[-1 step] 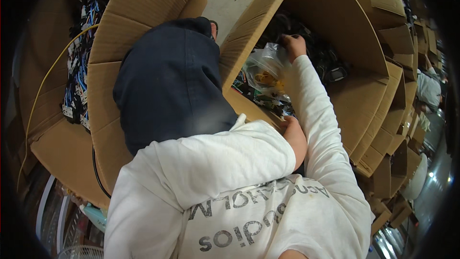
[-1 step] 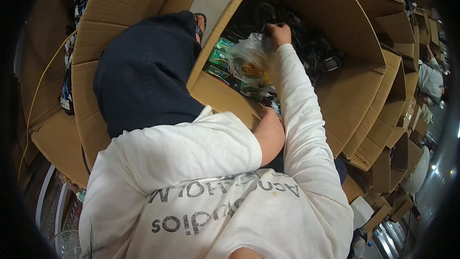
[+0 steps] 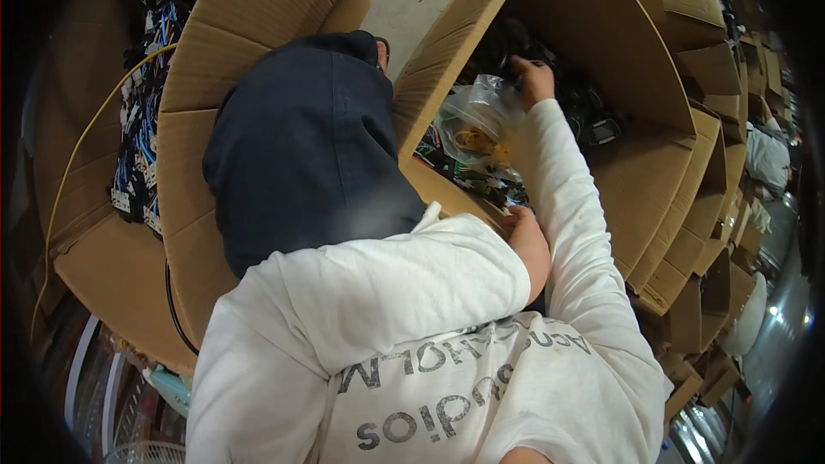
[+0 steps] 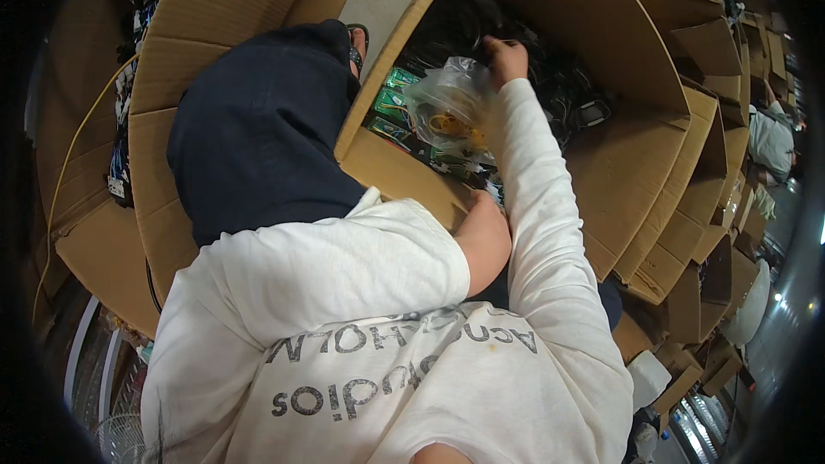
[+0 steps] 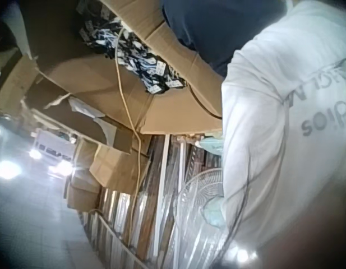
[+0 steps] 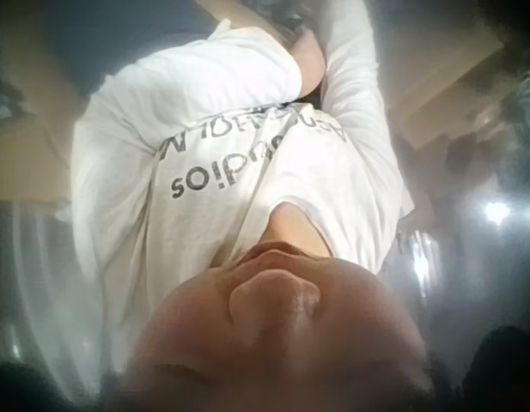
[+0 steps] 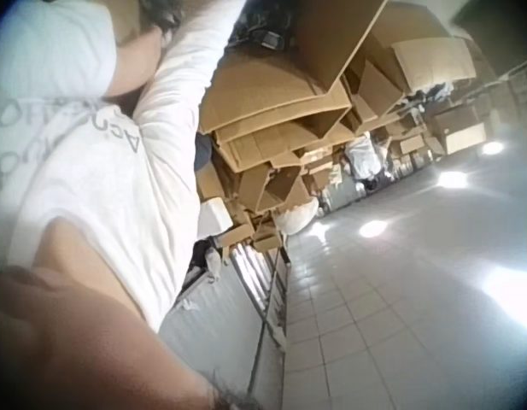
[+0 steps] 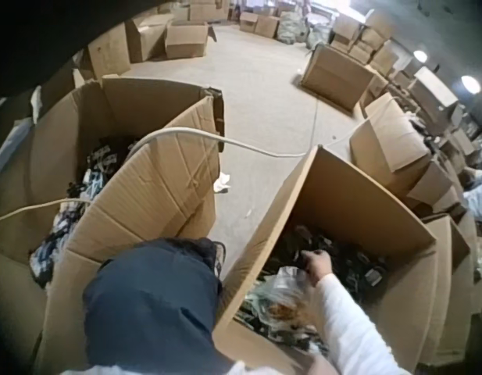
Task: Sorting and inspecting green circuit board components within cardboard boxes.
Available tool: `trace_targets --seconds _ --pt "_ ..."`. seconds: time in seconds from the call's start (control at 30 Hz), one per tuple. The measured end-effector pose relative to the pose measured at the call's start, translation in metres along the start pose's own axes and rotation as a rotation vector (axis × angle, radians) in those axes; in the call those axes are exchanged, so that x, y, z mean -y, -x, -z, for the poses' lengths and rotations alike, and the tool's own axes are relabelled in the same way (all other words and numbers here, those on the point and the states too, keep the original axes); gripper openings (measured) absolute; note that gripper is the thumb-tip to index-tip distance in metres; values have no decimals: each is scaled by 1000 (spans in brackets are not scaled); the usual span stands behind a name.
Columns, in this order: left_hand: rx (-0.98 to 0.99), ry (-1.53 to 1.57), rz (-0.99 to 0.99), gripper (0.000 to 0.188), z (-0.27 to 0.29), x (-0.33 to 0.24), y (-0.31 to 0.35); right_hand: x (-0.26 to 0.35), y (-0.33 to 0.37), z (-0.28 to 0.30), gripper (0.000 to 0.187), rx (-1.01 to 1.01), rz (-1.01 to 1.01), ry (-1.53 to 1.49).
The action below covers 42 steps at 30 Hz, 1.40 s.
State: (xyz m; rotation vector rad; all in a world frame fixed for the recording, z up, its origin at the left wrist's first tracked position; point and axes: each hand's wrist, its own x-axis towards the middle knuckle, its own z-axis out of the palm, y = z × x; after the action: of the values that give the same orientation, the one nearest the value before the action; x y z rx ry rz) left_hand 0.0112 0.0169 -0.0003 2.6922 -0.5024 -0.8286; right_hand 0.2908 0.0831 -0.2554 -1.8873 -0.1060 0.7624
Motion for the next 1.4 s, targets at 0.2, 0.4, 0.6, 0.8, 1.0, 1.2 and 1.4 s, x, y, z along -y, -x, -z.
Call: trace_targets --seconds 0.2,0.4,0.6,0.8,1.0,1.2,1.4 --pt "-68 -57 74 35 -4 -4 3 81 20 67 11 158 138 -621" --pt "-347 277 12 32 16 5 13 137 124 154 11 233 142 -617" --pt "-822 969 215 65 42 7 -9 129 273 212 20 307 96 -784" --pt "-885 1940 -76 61 44 13 -43 87 349 188 25 301 33 -912" --pt "-928 1924 94 34 40 22 -51 96 335 190 32 316 19 -875" --pt "-914 1944 26 37 49 27 -43 72 309 224 36 473 -79 -916" --pt "-792 2152 -161 43 56 28 -40 80 308 218 31 439 -101 -829"
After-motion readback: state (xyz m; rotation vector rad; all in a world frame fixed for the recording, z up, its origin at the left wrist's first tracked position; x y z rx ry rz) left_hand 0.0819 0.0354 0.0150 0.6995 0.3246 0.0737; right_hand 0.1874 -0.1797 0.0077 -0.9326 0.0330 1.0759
